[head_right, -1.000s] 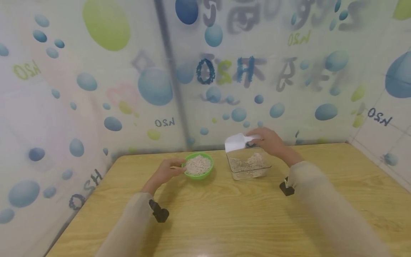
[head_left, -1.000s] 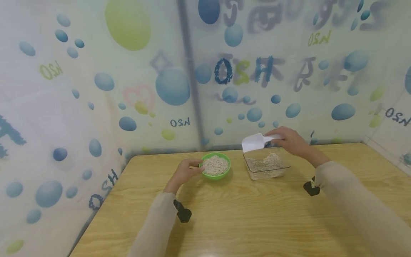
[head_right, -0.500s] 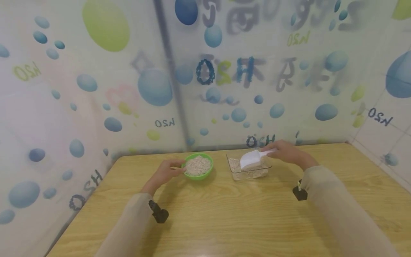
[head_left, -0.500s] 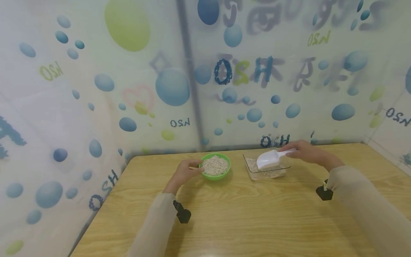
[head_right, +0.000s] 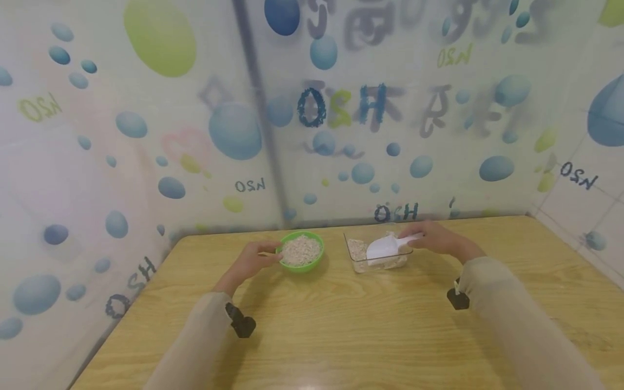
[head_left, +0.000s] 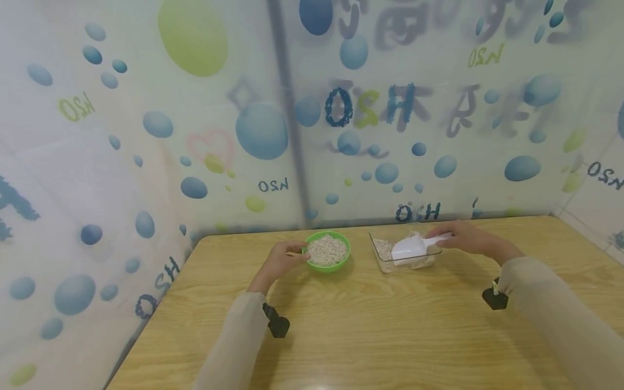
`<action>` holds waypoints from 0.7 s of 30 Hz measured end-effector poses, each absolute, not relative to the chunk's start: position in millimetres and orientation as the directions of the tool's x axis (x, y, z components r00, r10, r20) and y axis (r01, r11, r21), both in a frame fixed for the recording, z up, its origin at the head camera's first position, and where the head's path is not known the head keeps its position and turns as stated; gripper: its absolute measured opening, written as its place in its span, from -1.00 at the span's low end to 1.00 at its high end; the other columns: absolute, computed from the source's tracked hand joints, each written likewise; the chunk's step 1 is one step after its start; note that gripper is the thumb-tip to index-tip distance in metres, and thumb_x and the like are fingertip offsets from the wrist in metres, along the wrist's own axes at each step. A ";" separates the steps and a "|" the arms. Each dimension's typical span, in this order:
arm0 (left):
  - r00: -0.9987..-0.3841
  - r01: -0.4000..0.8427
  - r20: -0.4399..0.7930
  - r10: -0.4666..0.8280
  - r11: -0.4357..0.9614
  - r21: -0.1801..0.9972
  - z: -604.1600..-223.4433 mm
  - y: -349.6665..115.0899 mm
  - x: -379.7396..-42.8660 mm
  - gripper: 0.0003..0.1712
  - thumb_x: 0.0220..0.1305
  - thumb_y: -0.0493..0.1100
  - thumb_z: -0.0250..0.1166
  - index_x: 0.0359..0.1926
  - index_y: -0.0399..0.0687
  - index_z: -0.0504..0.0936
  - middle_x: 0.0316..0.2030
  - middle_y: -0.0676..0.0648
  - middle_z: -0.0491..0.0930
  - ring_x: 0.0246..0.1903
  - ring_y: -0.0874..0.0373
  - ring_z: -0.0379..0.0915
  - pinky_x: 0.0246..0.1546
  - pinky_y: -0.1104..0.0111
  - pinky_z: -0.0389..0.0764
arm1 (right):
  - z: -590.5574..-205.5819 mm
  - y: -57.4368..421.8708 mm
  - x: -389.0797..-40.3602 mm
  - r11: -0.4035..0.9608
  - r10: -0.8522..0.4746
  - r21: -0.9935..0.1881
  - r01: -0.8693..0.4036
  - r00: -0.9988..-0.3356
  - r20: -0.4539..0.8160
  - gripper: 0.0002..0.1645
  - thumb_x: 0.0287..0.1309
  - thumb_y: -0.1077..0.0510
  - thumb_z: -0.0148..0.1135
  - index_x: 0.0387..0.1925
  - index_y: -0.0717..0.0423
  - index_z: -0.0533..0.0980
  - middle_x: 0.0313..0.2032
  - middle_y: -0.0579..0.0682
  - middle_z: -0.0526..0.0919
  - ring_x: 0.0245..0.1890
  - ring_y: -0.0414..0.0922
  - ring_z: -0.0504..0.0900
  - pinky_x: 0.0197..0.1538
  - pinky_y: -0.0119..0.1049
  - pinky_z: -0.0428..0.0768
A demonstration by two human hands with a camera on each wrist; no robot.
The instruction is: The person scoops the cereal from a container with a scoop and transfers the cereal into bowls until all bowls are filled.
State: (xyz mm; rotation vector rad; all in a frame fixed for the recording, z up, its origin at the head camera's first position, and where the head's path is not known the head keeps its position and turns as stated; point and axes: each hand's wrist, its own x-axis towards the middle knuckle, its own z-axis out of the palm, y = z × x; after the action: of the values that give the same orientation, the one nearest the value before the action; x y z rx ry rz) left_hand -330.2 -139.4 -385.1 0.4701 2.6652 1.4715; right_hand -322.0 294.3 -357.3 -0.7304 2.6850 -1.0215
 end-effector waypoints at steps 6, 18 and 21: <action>-0.943 0.242 0.079 0.322 0.507 0.827 -384.3 -141.4 -334.1 -0.57 0.20 -0.20 0.25 0.07 -0.30 0.51 0.00 -0.25 0.50 -0.04 -0.07 0.43 -0.09 0.18 0.52 | -357.1 295.4 -318.3 0.654 -0.484 -0.665 -0.361 -0.875 -0.001 -0.62 0.23 0.25 0.08 0.04 0.38 0.44 0.04 0.35 0.44 0.05 0.27 0.38 -0.05 -0.01 0.50; -0.902 0.340 0.125 0.413 0.503 0.794 -381.3 -150.5 -340.9 -0.57 0.21 -0.22 0.24 0.05 -0.39 0.49 0.00 -0.30 0.49 -0.06 -0.11 0.44 -0.05 0.14 0.49 | -353.1 306.1 -313.6 0.652 -0.458 -0.686 -0.323 -0.889 -0.016 -0.56 0.25 0.17 0.08 0.08 0.39 0.41 0.08 0.34 0.42 0.10 0.28 0.34 -0.02 0.01 0.48; -0.890 0.358 0.121 0.439 0.510 0.782 -380.3 -157.2 -343.5 -0.56 0.24 -0.23 0.20 0.07 -0.44 0.45 0.00 -0.35 0.48 -0.06 -0.14 0.45 -0.07 0.12 0.50 | -350.0 309.1 -312.9 0.667 -0.453 -0.673 -0.321 -0.891 -0.024 -0.53 0.28 0.15 0.05 0.09 0.41 0.39 0.07 0.36 0.42 0.09 0.29 0.34 -0.01 0.05 0.46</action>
State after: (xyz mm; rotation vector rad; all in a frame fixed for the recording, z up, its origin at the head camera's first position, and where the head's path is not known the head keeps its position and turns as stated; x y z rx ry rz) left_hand -343.5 -157.2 -380.3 0.7007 2.6484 1.3374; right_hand -312.9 309.1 -350.0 -0.6314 2.6921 -1.0329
